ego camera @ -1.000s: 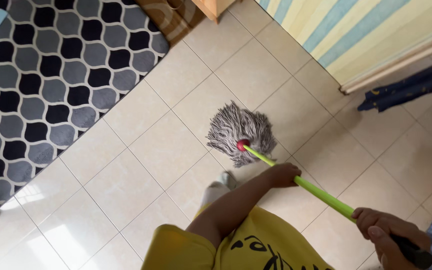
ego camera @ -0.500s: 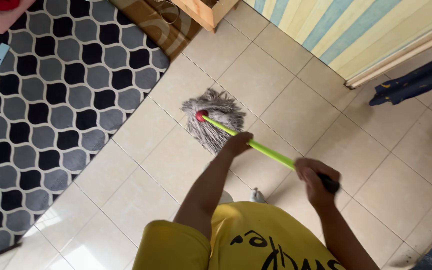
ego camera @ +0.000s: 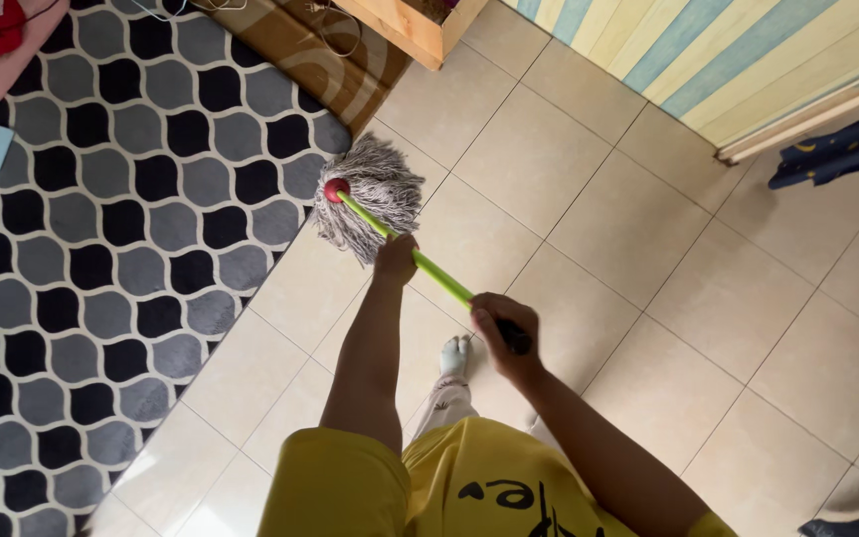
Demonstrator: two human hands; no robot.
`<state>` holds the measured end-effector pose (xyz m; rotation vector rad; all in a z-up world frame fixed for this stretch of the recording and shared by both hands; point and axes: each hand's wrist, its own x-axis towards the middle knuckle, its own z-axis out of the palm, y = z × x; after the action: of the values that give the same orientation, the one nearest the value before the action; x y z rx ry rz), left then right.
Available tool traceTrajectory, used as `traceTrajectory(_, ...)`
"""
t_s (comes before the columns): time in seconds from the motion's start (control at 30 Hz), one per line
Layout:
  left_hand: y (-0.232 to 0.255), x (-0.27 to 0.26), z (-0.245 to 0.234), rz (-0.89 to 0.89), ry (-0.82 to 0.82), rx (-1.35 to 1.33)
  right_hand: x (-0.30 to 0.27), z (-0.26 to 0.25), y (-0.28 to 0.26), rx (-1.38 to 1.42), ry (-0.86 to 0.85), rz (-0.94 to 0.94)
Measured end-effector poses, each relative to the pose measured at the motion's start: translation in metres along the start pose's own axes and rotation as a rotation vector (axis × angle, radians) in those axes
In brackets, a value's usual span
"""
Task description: The person mops a tiled floor using a mop with a green handle, moving it across the surface and around a doorway and furniture.
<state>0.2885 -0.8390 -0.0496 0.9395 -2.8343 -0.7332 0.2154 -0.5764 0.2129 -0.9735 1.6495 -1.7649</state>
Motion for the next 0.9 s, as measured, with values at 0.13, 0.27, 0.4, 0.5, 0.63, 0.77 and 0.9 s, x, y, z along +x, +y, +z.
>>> traceTrajectory(0.13,0.008,-0.008,0.022,-0.079,-0.161,-0.127,-0.014,-0.012,-0.024,-0.129,0.083,0.045)
traceTrajectory(0.27,0.058,-0.039,0.055,0.128,-0.124,-0.381,-0.049,-0.047,-0.082,-0.156,0.147,0.305)
traceTrajectory(0.4,0.133,-0.083,0.085,0.285,-0.069,-0.567,-0.083,-0.075,-0.150,-0.262,0.226,0.361)
traceTrajectory(0.5,0.198,-0.114,0.092,0.420,-0.155,-0.494,-0.113,-0.087,-0.198,-0.335,0.328,0.422)
traceTrajectory(0.63,0.259,-0.142,0.071,0.473,-0.406,-0.454,-0.138,-0.093,-0.224,-0.407,0.331,0.384)
traceTrajectory(0.77,0.277,-0.146,0.043,0.663,-0.610,-0.384,-0.161,-0.089,-0.232,-0.626,0.262,0.399)
traceTrajectory(0.9,0.287,-0.151,0.031,0.667,-0.632,-0.323,-0.172,-0.125,-0.226,-0.494,0.142,0.290)
